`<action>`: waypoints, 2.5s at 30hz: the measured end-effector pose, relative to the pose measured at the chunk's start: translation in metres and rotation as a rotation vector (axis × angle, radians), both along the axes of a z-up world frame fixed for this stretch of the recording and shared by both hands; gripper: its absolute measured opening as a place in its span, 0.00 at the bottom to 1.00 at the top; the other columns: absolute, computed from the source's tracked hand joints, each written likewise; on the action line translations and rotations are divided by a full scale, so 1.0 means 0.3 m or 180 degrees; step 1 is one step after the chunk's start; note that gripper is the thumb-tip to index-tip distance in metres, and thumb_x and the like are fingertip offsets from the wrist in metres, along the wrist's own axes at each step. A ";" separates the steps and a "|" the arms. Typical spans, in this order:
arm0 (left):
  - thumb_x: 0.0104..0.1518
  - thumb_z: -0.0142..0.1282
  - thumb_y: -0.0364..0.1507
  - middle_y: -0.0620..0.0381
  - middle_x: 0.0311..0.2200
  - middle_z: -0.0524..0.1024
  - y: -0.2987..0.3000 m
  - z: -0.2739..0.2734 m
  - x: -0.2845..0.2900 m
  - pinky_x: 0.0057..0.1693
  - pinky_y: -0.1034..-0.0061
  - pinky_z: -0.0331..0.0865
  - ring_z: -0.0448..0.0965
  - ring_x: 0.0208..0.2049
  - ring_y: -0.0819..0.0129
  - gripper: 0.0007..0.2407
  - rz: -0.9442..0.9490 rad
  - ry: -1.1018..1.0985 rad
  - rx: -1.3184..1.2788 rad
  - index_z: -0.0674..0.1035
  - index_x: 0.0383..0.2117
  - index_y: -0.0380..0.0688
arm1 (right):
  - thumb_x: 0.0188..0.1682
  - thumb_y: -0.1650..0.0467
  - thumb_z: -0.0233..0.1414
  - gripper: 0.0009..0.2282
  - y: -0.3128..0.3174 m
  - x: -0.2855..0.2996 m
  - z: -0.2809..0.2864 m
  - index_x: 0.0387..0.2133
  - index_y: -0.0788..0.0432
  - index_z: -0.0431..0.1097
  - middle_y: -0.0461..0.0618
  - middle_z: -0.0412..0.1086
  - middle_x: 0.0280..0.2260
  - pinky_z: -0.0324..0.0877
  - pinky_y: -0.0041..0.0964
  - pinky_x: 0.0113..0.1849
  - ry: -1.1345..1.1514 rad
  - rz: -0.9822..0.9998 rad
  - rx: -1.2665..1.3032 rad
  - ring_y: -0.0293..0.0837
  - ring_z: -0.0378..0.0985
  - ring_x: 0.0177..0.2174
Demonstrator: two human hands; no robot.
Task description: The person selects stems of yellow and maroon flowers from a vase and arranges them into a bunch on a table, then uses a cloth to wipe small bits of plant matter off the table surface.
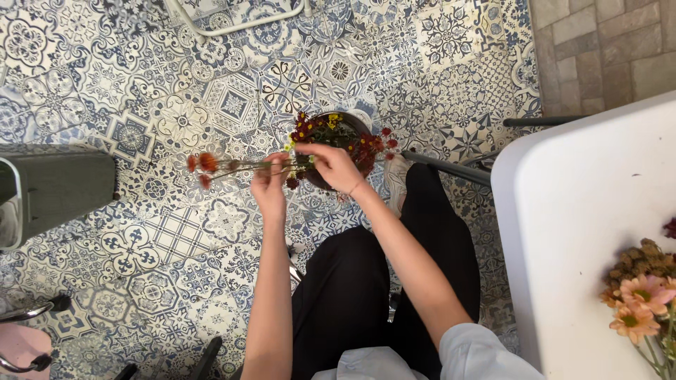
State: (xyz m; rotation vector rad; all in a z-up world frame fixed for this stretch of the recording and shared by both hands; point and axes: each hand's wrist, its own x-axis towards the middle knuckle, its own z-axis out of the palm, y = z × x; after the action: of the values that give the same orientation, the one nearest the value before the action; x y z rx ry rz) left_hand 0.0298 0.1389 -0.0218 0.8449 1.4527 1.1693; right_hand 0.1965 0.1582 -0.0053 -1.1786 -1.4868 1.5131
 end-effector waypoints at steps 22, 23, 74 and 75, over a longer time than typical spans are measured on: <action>0.63 0.48 0.28 0.39 0.34 0.79 -0.168 0.102 -0.203 0.39 0.81 0.80 0.84 0.32 0.58 0.05 0.1489 -0.0508 0.0260 0.73 0.38 0.39 | 0.33 0.70 0.57 0.07 -0.283 -0.010 -0.044 0.13 0.53 0.64 0.45 0.59 0.58 0.63 0.51 0.43 -0.3207 -0.2286 0.1329 0.54 0.63 0.51; 0.63 0.48 0.28 0.39 0.34 0.79 -0.167 0.106 -0.205 0.39 0.81 0.80 0.84 0.32 0.58 0.05 0.1495 -0.0495 0.0267 0.73 0.38 0.39 | 0.32 0.69 0.57 0.07 -0.281 -0.008 -0.065 0.13 0.51 0.64 0.43 0.55 0.62 0.62 0.50 0.43 -0.3287 -0.2315 0.1324 0.54 0.63 0.52; 0.62 0.49 0.27 0.45 0.32 0.80 -0.219 0.220 -0.205 0.37 0.85 0.80 0.83 0.28 0.70 0.05 0.1395 -0.0484 0.0369 0.74 0.40 0.40 | 0.54 0.70 0.47 0.11 -0.350 -0.043 -0.204 0.49 0.53 0.67 0.47 0.67 0.38 0.68 0.40 0.43 -0.2231 -0.1023 0.1687 0.48 0.71 0.38; 0.62 0.49 0.27 0.45 0.32 0.80 -0.224 0.226 -0.209 0.37 0.85 0.80 0.83 0.28 0.70 0.05 0.1376 -0.0518 0.0417 0.74 0.40 0.40 | 0.54 0.70 0.47 0.11 -0.368 -0.036 -0.177 0.49 0.53 0.67 0.47 0.67 0.38 0.68 0.40 0.43 -0.2249 -0.1053 0.1738 0.48 0.71 0.38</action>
State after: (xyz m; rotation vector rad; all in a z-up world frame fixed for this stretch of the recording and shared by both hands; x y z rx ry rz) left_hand -0.0331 0.0718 0.0460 0.5173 1.4755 1.6311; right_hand 0.1856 0.0477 -0.0585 -1.5770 -1.8589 0.4134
